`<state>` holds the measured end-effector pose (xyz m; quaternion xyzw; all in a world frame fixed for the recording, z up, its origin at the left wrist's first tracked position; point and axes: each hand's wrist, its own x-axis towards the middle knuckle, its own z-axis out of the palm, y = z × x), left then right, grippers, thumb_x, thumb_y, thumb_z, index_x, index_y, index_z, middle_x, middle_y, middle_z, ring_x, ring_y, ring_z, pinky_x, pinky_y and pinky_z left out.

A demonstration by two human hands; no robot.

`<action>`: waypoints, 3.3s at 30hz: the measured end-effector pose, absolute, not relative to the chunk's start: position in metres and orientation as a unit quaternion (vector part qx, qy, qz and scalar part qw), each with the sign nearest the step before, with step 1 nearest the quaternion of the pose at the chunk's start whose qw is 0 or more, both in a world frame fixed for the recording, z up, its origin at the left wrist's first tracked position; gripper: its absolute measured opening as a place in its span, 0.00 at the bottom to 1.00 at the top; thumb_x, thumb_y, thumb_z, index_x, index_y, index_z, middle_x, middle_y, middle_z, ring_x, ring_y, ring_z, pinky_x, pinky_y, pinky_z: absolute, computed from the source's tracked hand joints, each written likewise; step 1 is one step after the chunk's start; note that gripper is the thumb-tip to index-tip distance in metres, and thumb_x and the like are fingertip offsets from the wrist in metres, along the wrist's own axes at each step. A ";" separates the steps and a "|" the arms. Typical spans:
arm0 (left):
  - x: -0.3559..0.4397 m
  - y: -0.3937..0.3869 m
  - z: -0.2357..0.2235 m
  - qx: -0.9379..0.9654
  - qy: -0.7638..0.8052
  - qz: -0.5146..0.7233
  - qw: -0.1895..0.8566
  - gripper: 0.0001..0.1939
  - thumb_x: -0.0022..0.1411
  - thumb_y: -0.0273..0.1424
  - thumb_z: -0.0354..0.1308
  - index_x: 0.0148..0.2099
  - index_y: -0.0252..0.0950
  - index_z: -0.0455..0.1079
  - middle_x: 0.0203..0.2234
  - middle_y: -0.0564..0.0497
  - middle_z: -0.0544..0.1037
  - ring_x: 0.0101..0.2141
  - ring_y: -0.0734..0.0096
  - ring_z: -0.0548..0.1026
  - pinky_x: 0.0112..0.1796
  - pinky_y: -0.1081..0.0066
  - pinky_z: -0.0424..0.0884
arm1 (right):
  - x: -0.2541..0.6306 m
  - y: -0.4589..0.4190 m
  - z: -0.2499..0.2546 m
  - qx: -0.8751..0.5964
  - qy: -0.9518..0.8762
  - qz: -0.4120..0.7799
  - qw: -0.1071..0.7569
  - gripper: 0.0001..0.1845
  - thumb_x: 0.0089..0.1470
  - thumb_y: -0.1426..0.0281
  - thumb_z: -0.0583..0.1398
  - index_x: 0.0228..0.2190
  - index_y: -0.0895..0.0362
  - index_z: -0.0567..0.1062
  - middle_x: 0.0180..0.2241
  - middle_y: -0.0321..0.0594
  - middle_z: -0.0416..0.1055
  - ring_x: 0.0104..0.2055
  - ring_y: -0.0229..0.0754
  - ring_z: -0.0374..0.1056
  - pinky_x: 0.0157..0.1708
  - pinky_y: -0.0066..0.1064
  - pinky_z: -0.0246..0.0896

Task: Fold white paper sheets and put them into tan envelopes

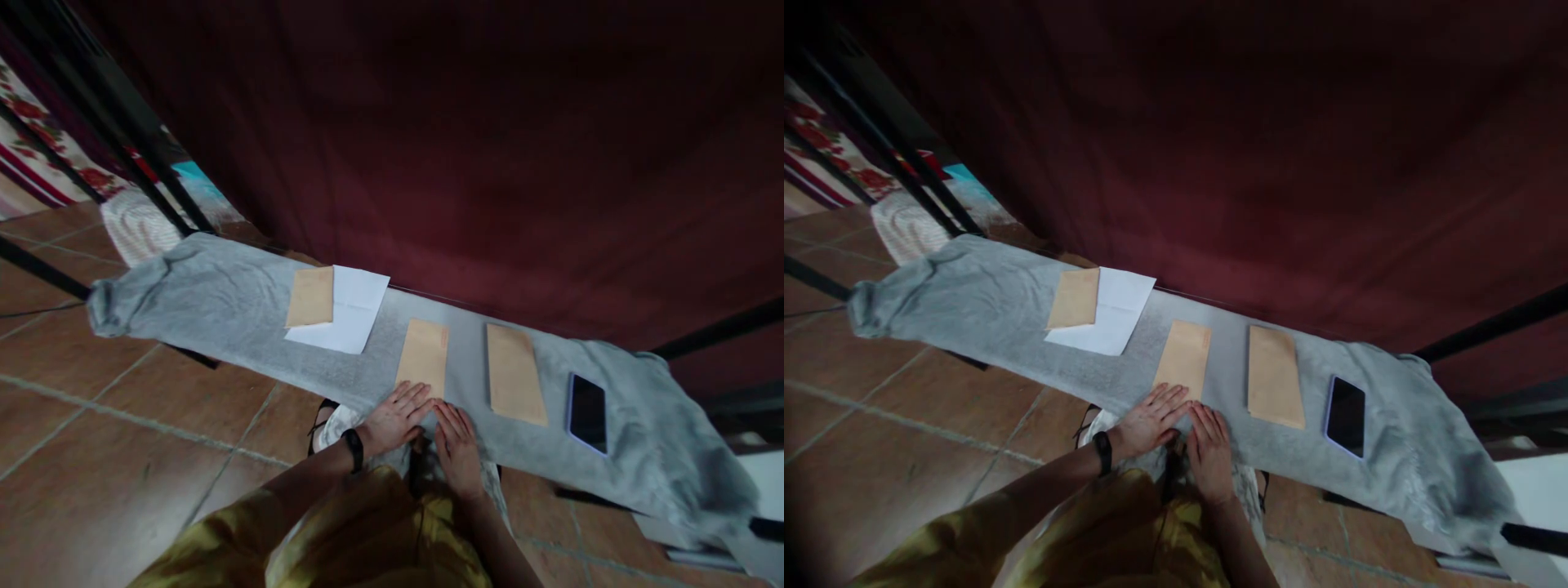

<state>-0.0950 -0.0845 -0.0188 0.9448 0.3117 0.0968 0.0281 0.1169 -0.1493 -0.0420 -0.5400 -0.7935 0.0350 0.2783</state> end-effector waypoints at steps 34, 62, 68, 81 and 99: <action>-0.098 -0.075 -0.027 0.941 0.294 0.155 -0.069 0.31 0.69 0.36 0.58 0.71 0.49 0.57 0.70 0.48 0.60 0.67 0.60 0.60 0.67 0.55 0.51 | 0.097 -0.045 -0.033 -0.651 -0.722 0.027 0.232 0.26 0.70 0.66 0.50 0.66 0.57 0.63 0.67 0.45 0.61 0.70 0.50 0.57 0.69 0.50 0.47; -0.024 -0.001 -0.021 0.894 0.435 0.093 0.051 0.32 0.76 0.45 0.37 0.74 0.35 0.51 0.72 0.42 0.56 0.71 0.58 0.50 0.68 0.50 0.45 | 0.115 -0.146 -0.023 -0.572 -0.775 0.022 0.267 0.23 0.68 0.73 0.52 0.60 0.49 0.72 0.62 0.39 0.70 0.65 0.43 0.64 0.70 0.48 0.47; -0.009 0.026 -0.027 0.882 0.453 0.124 0.046 0.33 0.75 0.46 0.39 0.74 0.35 0.52 0.71 0.39 0.58 0.71 0.51 0.51 0.67 0.44 0.45 | 0.115 -0.147 -0.019 -0.572 -0.768 0.035 0.285 0.23 0.68 0.72 0.51 0.59 0.50 0.72 0.60 0.40 0.72 0.65 0.44 0.64 0.70 0.49 0.48; -0.054 -0.026 -0.017 0.921 0.362 0.120 0.078 0.28 0.76 0.43 0.43 0.73 0.40 0.54 0.71 0.47 0.59 0.71 0.61 0.52 0.68 0.55 0.44 | 0.123 -0.145 -0.034 -0.544 -0.795 0.031 0.266 0.24 0.67 0.71 0.51 0.62 0.53 0.69 0.63 0.41 0.68 0.67 0.47 0.61 0.69 0.52 0.45; -0.061 -0.073 -0.008 0.916 0.384 0.091 0.080 0.27 0.75 0.36 0.47 0.72 0.38 0.55 0.69 0.42 0.62 0.69 0.56 0.57 0.66 0.52 0.52 | 0.122 -0.147 -0.049 -0.571 -0.763 0.008 0.302 0.27 0.68 0.70 0.49 0.65 0.56 0.64 0.65 0.50 0.65 0.67 0.50 0.60 0.67 0.54 0.52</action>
